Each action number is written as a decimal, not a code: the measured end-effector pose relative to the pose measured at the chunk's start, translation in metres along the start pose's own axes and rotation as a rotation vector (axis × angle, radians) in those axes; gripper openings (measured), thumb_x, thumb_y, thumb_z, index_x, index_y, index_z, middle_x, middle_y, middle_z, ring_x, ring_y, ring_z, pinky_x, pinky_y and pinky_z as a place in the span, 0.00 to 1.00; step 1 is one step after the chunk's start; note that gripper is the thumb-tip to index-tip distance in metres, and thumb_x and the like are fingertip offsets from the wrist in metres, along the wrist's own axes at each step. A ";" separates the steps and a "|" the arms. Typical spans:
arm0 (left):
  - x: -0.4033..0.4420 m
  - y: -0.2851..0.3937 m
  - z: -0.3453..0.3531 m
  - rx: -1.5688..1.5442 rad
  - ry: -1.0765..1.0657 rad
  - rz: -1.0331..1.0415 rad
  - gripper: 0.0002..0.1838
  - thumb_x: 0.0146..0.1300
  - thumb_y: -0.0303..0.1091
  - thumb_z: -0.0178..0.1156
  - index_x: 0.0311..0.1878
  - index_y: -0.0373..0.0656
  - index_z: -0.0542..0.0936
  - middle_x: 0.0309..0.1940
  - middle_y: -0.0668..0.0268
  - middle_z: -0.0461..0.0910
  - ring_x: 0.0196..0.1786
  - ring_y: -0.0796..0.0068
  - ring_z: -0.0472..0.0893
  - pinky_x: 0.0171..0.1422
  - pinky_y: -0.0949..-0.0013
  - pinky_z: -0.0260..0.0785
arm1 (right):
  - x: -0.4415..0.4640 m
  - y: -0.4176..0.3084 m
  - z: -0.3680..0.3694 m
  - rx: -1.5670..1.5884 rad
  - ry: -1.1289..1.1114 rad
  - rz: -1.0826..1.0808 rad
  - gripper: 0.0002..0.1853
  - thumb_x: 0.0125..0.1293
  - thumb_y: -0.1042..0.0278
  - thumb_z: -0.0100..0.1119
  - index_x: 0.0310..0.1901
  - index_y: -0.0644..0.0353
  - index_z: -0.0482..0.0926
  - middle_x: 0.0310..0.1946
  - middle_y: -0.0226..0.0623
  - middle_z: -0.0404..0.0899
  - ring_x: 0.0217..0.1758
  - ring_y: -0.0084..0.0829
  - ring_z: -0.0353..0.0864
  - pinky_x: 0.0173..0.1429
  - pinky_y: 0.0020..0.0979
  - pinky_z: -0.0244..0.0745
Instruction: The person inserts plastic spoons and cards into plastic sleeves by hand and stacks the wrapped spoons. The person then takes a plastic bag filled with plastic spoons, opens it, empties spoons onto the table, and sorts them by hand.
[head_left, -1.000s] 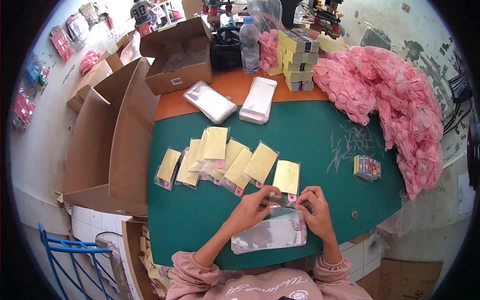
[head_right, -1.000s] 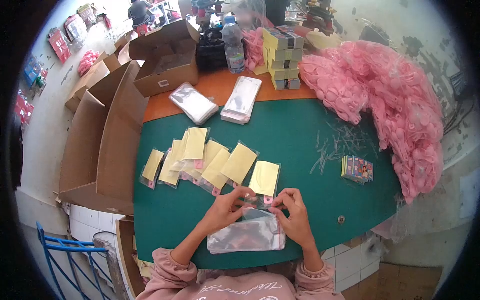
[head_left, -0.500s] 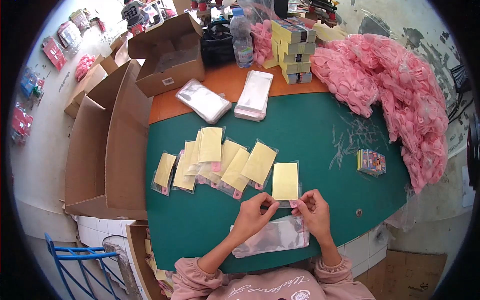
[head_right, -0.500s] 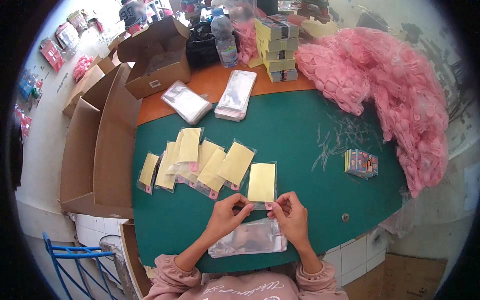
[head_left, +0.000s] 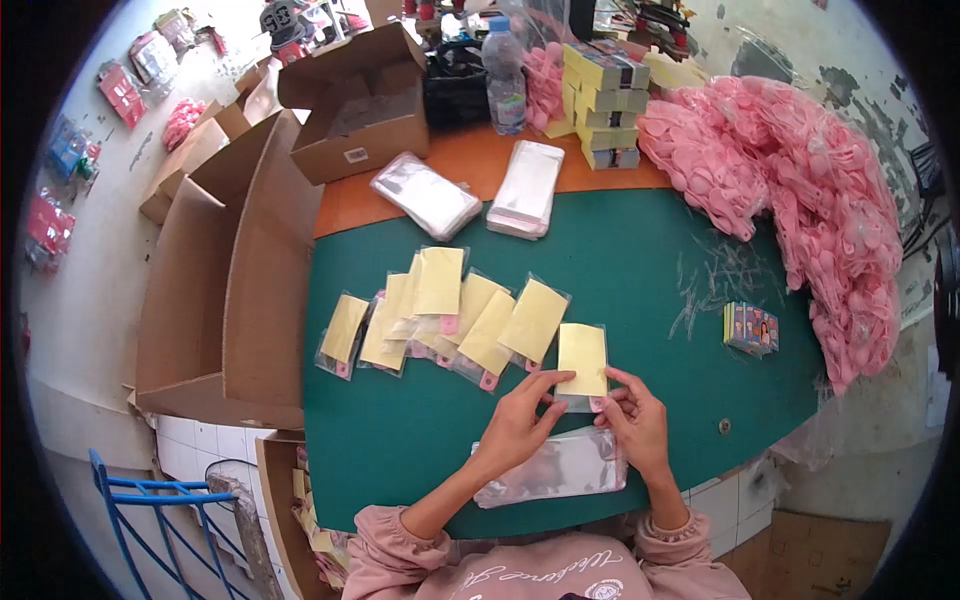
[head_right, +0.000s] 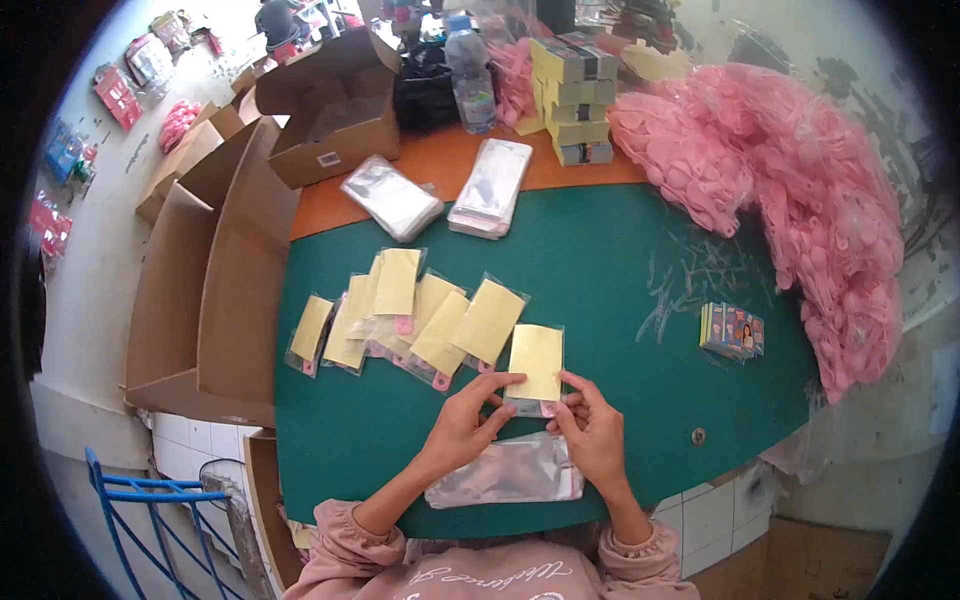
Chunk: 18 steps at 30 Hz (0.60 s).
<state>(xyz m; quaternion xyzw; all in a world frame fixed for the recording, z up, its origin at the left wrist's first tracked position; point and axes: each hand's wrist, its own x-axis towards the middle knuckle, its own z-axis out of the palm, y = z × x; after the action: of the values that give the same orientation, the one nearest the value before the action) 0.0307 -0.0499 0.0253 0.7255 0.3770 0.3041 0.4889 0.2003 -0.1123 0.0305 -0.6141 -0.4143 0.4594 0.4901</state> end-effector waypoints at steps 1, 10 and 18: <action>0.001 0.004 -0.007 0.008 0.013 0.005 0.21 0.57 0.26 0.59 0.55 0.44 0.71 0.42 0.62 0.76 0.34 0.80 0.77 0.33 0.75 0.70 | 0.002 -0.005 0.002 0.002 -0.011 -0.012 0.20 0.62 0.81 0.49 0.56 0.68 0.65 0.31 0.38 0.78 0.30 0.22 0.79 0.34 0.22 0.76; -0.007 -0.048 -0.188 0.748 0.652 -0.291 0.22 0.66 0.47 0.44 0.58 0.44 0.68 0.57 0.54 0.67 0.57 0.48 0.68 0.57 0.48 0.62 | 0.054 -0.027 0.021 -0.440 -0.202 -0.221 0.30 0.60 0.63 0.56 0.60 0.66 0.59 0.45 0.52 0.72 0.47 0.40 0.75 0.50 0.33 0.72; 0.037 -0.093 -0.161 0.684 0.374 -0.448 0.31 0.63 0.60 0.39 0.65 0.54 0.60 0.64 0.35 0.45 0.66 0.33 0.49 0.62 0.34 0.49 | 0.106 -0.019 0.090 -0.584 -0.210 -0.156 0.34 0.62 0.59 0.54 0.67 0.56 0.52 0.60 0.51 0.56 0.60 0.44 0.62 0.62 0.33 0.62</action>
<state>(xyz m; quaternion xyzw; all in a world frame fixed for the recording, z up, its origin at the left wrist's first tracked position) -0.1031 0.0810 -0.0049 0.6784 0.6855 0.1747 0.1983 0.1367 0.0131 0.0239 -0.6446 -0.6226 0.3430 0.2815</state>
